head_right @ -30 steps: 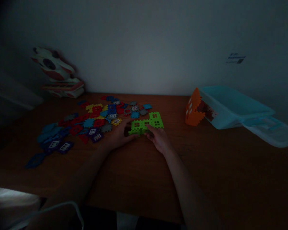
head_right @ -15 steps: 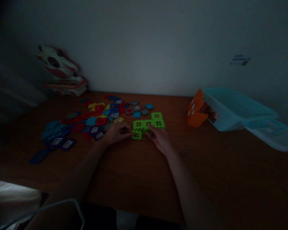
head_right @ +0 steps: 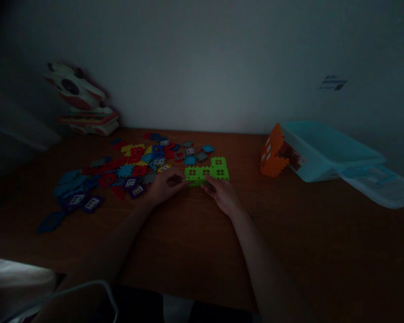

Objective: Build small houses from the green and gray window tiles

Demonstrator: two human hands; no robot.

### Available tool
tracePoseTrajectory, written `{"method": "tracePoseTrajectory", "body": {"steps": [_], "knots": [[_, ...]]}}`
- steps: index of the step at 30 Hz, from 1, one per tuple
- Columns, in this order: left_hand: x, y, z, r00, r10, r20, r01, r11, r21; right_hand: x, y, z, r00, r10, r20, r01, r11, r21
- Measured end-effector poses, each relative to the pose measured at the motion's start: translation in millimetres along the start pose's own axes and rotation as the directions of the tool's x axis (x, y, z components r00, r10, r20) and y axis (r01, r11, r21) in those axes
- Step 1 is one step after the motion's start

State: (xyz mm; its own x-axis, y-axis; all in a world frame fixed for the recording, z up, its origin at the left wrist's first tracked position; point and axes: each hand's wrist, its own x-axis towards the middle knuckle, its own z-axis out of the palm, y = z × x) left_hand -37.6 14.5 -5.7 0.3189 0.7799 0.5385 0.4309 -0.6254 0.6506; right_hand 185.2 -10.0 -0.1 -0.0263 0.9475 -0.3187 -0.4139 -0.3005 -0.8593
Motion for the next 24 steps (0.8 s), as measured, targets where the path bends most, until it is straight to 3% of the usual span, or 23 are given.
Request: {"method": "tracePoseTrajectory", "body": {"steps": [4, 11, 19, 24], "knots": [[2, -1, -1.8, 0.999, 0.021, -0.026, -0.022, 0.999, -0.04, -1, -1, 2, 1.0, 0.02, -0.016, -0.02, 0.999, 0.048], [2, 0, -4.8, 0.989, -0.088, 0.122, 0.103, 0.987, -0.122, 1, 1, 0, 1.0, -0.008, 0.001, 0.008, 1.0, 0.009], [0, -2, 3.3, 1.0, -0.007, -0.012, 0.007, 0.999, -0.031, 4, 5, -3, 1.0, -0.022, 0.012, 0.023, 0.999, -0.03], [-2, -8, 6.9, 0.998, -0.045, -0.046, 0.043, 0.999, -0.03, 0, 5, -1, 0.997, -0.007, 0.075, 0.011, 0.998, -0.055]]}}
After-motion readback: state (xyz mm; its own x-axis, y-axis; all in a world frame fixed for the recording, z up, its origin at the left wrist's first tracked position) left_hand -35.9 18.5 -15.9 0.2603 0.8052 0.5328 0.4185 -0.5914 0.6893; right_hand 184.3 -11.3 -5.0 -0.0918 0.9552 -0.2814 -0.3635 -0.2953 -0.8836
